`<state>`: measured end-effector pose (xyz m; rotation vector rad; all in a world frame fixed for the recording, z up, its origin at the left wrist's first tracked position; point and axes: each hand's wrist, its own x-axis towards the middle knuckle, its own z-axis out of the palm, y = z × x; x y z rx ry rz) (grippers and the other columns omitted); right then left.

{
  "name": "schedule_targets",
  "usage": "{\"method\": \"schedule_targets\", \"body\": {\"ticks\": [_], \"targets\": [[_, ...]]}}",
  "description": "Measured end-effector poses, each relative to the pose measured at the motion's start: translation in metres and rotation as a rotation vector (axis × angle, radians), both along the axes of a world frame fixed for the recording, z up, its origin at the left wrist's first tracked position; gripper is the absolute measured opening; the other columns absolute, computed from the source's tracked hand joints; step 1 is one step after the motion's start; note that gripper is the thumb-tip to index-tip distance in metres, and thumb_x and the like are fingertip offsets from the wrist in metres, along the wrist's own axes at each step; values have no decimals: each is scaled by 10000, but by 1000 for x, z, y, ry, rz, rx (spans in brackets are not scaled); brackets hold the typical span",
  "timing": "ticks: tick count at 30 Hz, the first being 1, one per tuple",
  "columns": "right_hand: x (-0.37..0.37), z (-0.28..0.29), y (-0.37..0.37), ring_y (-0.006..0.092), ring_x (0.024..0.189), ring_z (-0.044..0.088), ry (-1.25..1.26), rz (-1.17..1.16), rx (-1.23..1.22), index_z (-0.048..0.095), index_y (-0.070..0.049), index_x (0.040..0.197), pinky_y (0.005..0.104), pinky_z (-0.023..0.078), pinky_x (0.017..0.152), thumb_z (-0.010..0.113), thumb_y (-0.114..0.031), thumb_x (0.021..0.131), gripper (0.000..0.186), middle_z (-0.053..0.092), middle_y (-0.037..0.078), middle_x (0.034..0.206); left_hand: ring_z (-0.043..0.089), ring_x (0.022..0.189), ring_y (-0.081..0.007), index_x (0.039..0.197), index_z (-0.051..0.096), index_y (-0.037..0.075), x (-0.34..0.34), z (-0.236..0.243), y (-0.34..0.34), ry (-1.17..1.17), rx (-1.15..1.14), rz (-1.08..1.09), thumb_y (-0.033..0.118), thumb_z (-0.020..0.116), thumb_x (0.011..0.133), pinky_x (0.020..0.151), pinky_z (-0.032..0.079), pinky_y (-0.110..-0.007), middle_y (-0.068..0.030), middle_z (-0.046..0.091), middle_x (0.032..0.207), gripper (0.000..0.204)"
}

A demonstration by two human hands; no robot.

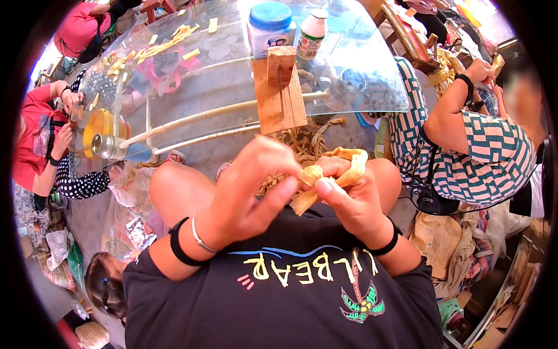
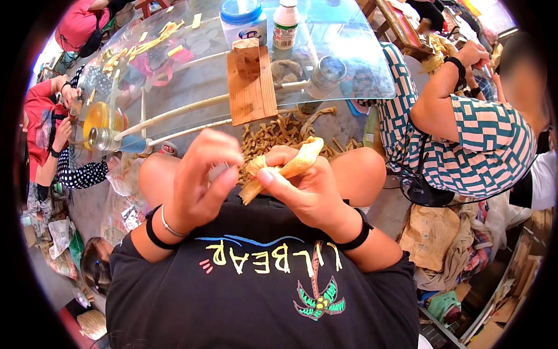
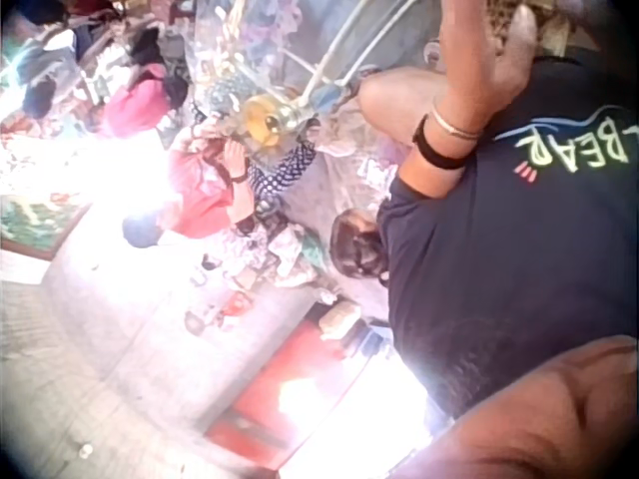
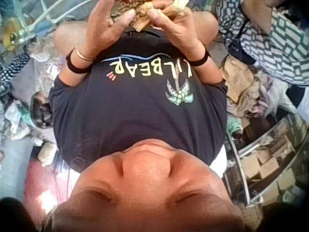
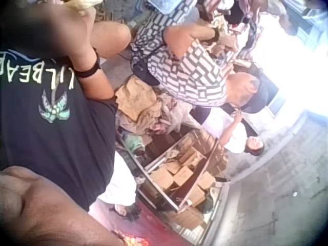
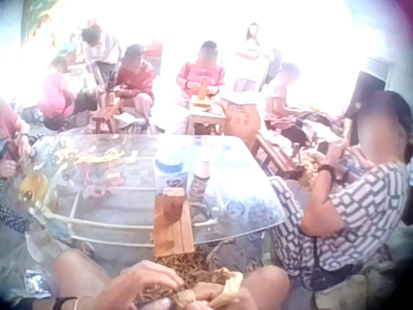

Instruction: The person weaves together thin strips of light-colored material by hand, occasionally using a vertical wooden guide to secure the piece.

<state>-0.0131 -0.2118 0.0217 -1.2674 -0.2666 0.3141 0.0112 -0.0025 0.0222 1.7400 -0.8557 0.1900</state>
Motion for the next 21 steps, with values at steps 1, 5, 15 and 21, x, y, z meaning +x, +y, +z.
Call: {"method": "schedule_targets", "body": {"ticks": [1,5,15,21], "targets": [[2,-2,-3,103,798,574,29,28,17,668,24,1019,262,450,689,620,-77,967,123,624,43,912,556,943,-241,1134,533,22,3,-3,-2,119,-57,-64,38,620,893,863,458,-341,-125,558,1035,257],[4,1,2,107,837,592,23,43,62,672,15,1022,260,456,728,644,-74,951,117,644,57,950,522,1003,-176,1215,459,16,5,-10,-6,359,-89,-179,-33,606,855,946,427,-312,-105,526,1086,392],[22,-3,8,259,705,607,-806,-384,-708,652,-46,910,349,468,625,759,-1,760,189,632,95,811,559,806,-67,1133,487,28,2,-3,-11,422,-224,-27,-15,678,837,761,483,-228,-33,563,961,355],[22,-6,13,268,712,628,-663,-355,-555,655,-30,965,349,474,605,716,19,796,187,652,106,829,582,835,-140,1093,511,15,12,-4,-10,379,-48,36,98,562,974,724,473,-278,-65,564,960,154]]}}
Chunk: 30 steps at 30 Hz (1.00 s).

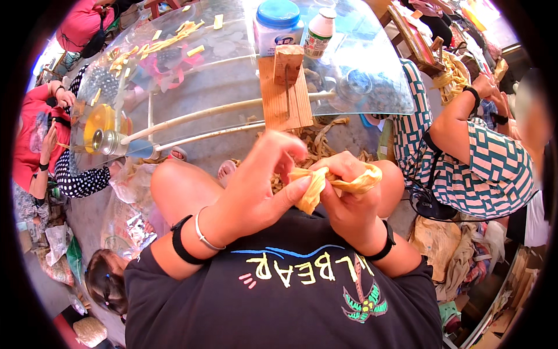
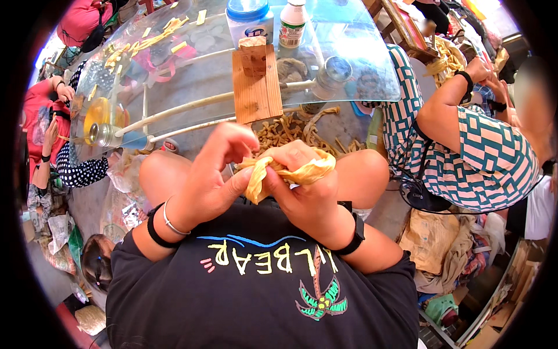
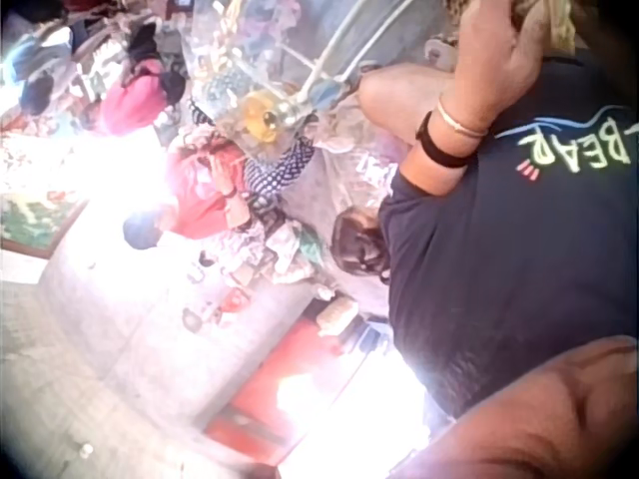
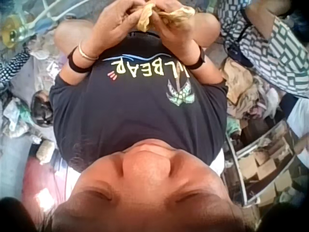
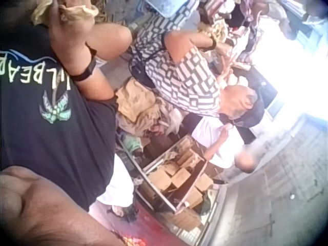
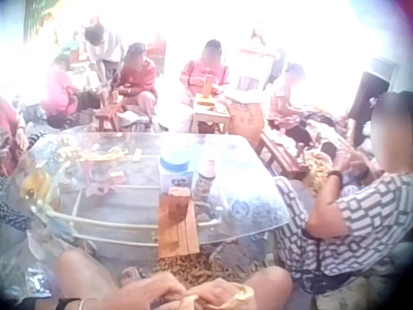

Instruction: The person weaves together thin strips of light-colored material by hand, occasionally using a vertical wooden guide to secure the piece.

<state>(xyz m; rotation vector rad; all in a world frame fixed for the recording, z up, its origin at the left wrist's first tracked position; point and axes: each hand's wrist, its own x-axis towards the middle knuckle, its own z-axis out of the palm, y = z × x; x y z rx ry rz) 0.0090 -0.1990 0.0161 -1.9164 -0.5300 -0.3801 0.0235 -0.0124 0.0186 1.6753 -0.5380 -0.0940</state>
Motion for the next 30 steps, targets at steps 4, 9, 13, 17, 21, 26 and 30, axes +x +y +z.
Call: {"method": "schedule_targets", "body": {"ticks": [4,9,13,17,21,26,30], "targets": [[4,0,-2,269,747,659,-41,8,-22,670,-2,1040,331,513,646,657,-20,896,145,672,118,860,492,643,-209,885,567,28,-5,-7,12,-45,90,-122,161,533,1005,635,430,-312,-67,532,739,182],[-1,7,-13,199,757,668,177,54,21,680,24,1067,292,522,639,581,-75,987,162,683,122,874,457,638,-187,810,536,29,-2,-4,32,96,152,-221,167,507,1021,616,411,-303,-47,532,708,254],[-3,6,-19,116,666,638,296,-50,84,681,33,1076,232,503,569,527,-141,1029,237,674,68,794,514,683,-190,867,551,32,-4,-5,48,150,256,-317,169,525,1013,662,441,-308,-47,557,742,203],[-9,-2,-6,112,624,644,501,10,263,674,48,1081,227,507,552,499,-179,1045,289,684,65,764,633,810,-228,1065,560,33,-12,-10,46,127,147,-182,210,640,954,767,490,-305,-86,627,907,224],[-12,-8,0,123,661,637,608,27,350,653,59,1103,246,522,582,445,-182,1064,321,684,82,813,647,938,-311,1223,532,20,-19,-14,18,-282,296,-9,161,771,808,834,515,-389,-158,638,1049,500],[-7,-5,2,117,619,519,780,89,663,578,-15,985,225,418,572,367,-289,1086,360,603,67,891,629,853,-311,1086,533,42,-17,-16,10,-459,392,111,-6,659,703,740,508,-397,-143,595,912,406],[2,-2,3,128,538,415,1049,212,1027,406,-129,783,247,388,526,346,-342,1084,373,487,33,789,627,797,-294,1077,535,50,-12,-27,19,-473,322,41,-56,612,685,682,503,-390,-122,599,909,414]]}}
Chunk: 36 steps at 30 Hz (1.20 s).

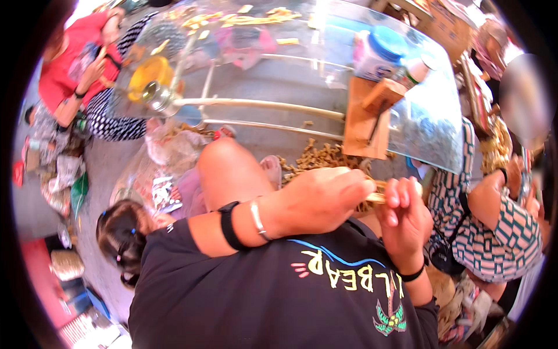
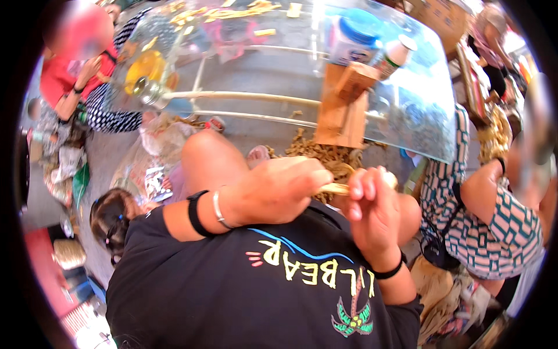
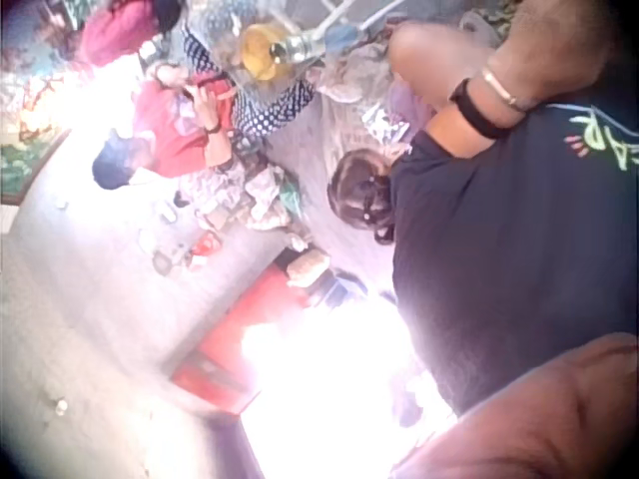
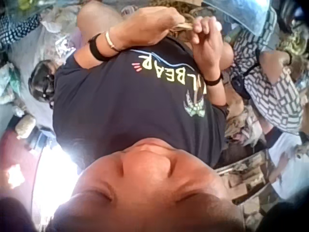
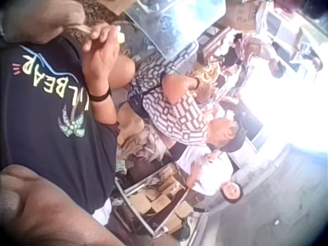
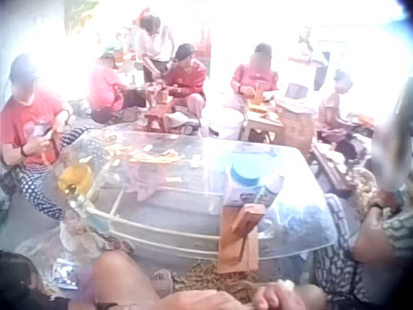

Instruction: The person weaves together thin strips of light-colored material by hand, occasionally using a vertical wooden guide to secure the piece.

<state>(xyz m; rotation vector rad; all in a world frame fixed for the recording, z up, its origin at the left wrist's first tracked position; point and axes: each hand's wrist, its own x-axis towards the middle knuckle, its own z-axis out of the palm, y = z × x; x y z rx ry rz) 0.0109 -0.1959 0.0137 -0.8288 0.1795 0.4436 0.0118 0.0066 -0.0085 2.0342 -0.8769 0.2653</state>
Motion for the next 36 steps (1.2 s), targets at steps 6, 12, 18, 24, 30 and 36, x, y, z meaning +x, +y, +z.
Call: {"method": "schedule_targets", "body": {"ticks": [6,12,18,24,30,36], "targets": [[13,-18,3,157,575,489,91,45,22,408,-119,776,265,419,541,390,-389,1068,398,479,35,744,637,684,-253,1199,605,84,8,3,9,206,-55,-179,102,716,823,591,518,-343,-87,624,884,392],[17,-19,-12,151,536,411,132,-102,72,373,-137,717,269,384,503,396,-363,1064,415,430,25,695,595,578,-111,858,614,39,9,9,24,481,-202,47,28,733,810,522,440,-258,-49,645,717,129],[34,-36,-12,171,573,606,143,146,-200,599,-43,837,260,466,510,391,-350,1064,435,631,95,769,595,636,-105,1006,562,43,20,7,24,761,-545,-24,-6,686,837,592,484,-267,-45,612,749,215],[33,-21,-18,82,613,586,-326,389,-588,589,-14,1052,224,446,541,669,-274,934,297,634,42,748,514,716,-79,1300,383,52,36,-3,4,787,-310,-213,-60,642,874,663,452,-239,-6,454,773,511],[53,-41,-10,34,684,542,-453,58,-704,551,-28,1084,197,439,583,672,-66,925,204,601,8,815,550,676,-107,1198,507,52,53,-13,-9,468,-118,71,71,767,826,617,459,-259,-60,618,938,454],[104,-63,0,141,706,572,-698,-127,-952,562,-40,1073,276,472,659,679,-69,906,206,596,59,847,582,657,-188,957,614,14,100,-27,1,424,-120,283,88,694,889,621,472,-297,-89,621,762,128]]}}
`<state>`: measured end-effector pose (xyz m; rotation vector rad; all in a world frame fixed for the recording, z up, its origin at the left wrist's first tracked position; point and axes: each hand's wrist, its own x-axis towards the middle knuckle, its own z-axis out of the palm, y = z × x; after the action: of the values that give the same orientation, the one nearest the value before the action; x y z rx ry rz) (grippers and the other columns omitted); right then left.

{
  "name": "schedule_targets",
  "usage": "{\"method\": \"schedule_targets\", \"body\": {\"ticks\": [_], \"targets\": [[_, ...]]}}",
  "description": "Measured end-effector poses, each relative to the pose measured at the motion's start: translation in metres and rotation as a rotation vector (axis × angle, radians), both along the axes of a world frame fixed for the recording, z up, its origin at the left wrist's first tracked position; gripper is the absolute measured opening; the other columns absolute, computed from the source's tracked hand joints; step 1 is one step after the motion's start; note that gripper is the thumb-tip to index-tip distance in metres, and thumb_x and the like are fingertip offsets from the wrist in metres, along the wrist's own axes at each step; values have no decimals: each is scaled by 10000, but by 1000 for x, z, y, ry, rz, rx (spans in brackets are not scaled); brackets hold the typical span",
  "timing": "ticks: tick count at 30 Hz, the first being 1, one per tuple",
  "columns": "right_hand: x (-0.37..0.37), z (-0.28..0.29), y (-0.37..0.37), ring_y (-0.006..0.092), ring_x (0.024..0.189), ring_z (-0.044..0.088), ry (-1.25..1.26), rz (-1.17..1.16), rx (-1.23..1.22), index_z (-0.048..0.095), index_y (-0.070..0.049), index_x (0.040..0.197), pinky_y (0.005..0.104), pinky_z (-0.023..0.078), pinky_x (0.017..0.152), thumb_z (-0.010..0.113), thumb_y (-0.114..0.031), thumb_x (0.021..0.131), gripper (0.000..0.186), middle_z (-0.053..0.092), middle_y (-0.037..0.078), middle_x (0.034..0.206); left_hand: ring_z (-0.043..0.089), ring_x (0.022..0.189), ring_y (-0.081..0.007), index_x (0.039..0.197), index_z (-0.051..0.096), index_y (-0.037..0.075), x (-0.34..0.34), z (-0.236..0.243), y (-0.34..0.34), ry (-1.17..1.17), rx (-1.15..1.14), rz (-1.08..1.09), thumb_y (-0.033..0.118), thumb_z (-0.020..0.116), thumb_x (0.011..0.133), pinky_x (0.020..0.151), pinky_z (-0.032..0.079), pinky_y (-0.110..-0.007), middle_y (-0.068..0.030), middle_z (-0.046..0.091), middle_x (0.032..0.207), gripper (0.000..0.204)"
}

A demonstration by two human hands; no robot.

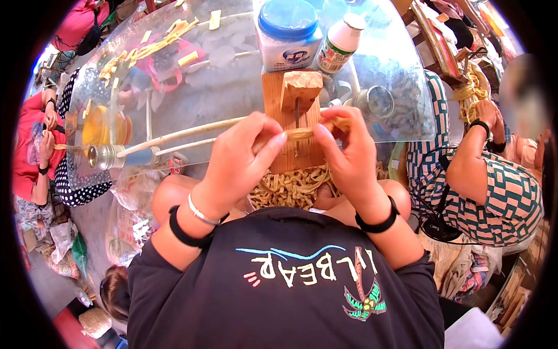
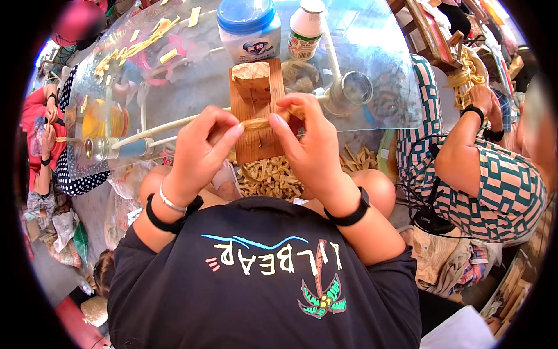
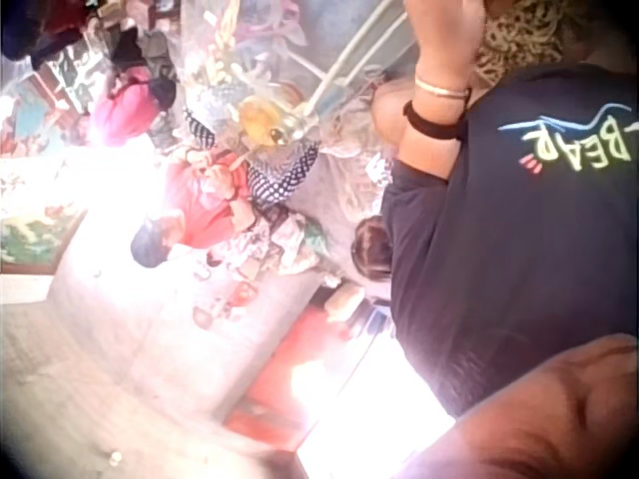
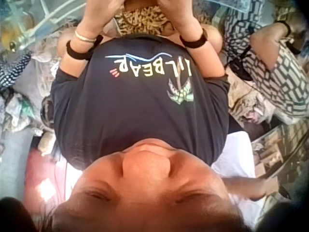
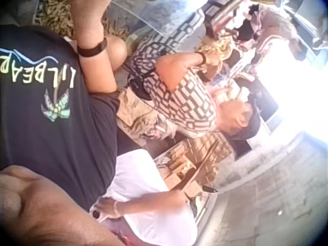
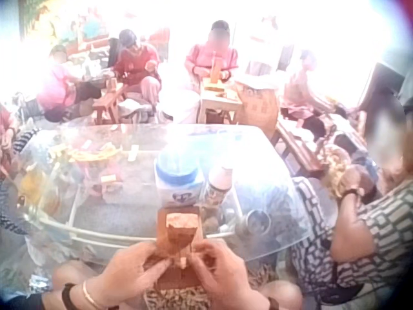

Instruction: The person weaves together thin strips of light-colored material by hand, occasionally using a vertical wooden guide to secure the piece.

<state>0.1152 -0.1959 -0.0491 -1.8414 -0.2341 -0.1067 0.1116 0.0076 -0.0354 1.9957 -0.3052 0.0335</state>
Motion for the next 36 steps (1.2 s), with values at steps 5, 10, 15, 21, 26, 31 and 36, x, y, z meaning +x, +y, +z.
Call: {"method": "schedule_targets", "body": {"ticks": [5,10,15,21,26,31,36], "targets": [[1,4,5,301,811,601,-63,11,-226,606,-39,983,379,486,722,710,-50,828,187,624,115,905,556,686,-116,991,593,-3,1,-17,1,64,43,11,62,633,931,649,462,-265,-50,609,776,97],[-26,27,-17,302,1001,583,-294,189,-319,669,-62,1159,394,453,893,742,-134,808,366,612,154,1163,545,770,-75,1192,508,39,-34,10,2,221,-308,-103,65,545,990,705,450,-237,-35,608,861,207],[-56,24,7,253,1038,599,-183,190,-9,635,-31,1266,358,476,910,619,-54,943,324,566,167,1276,525,660,-49,1455,313,60,-47,30,-18,476,-515,-183,138,582,997,578,410,-200,-33,589,776,536],[-59,63,-31,156,752,578,213,424,1004,446,-2,1355,264,486,712,398,-255,1073,382,589,54,802,431,565,-16,1327,524,40,-63,42,-11,409,-222,-270,209,609,989,531,335,-190,44,516,599,387],[-88,67,-32,319,753,614,303,737,-289,563,-32,1141,425,486,678,587,-313,969,330,614,146,803,448,558,-36,1138,636,54,-63,57,-14,163,-119,-438,165,683,931,534,358,-221,15,525,602,239],[-106,43,-20,268,739,623,473,934,33,602,-15,892,391,487,714,484,-268,1041,317,638,125,778,597,705,-222,1072,646,48,-56,40,-32,-430,-80,-296,157,738,853,655,480,-334,-66,620,818,261],[-104,58,-35,209,747,551,585,879,189,553,-32,877,339,460,722,479,-200,1046,249,557,63,792,602,688,-237,989,634,48,-81,62,-16,-123,135,-613,199,749,852,627,478,-354,-75,605,789,234]]}}
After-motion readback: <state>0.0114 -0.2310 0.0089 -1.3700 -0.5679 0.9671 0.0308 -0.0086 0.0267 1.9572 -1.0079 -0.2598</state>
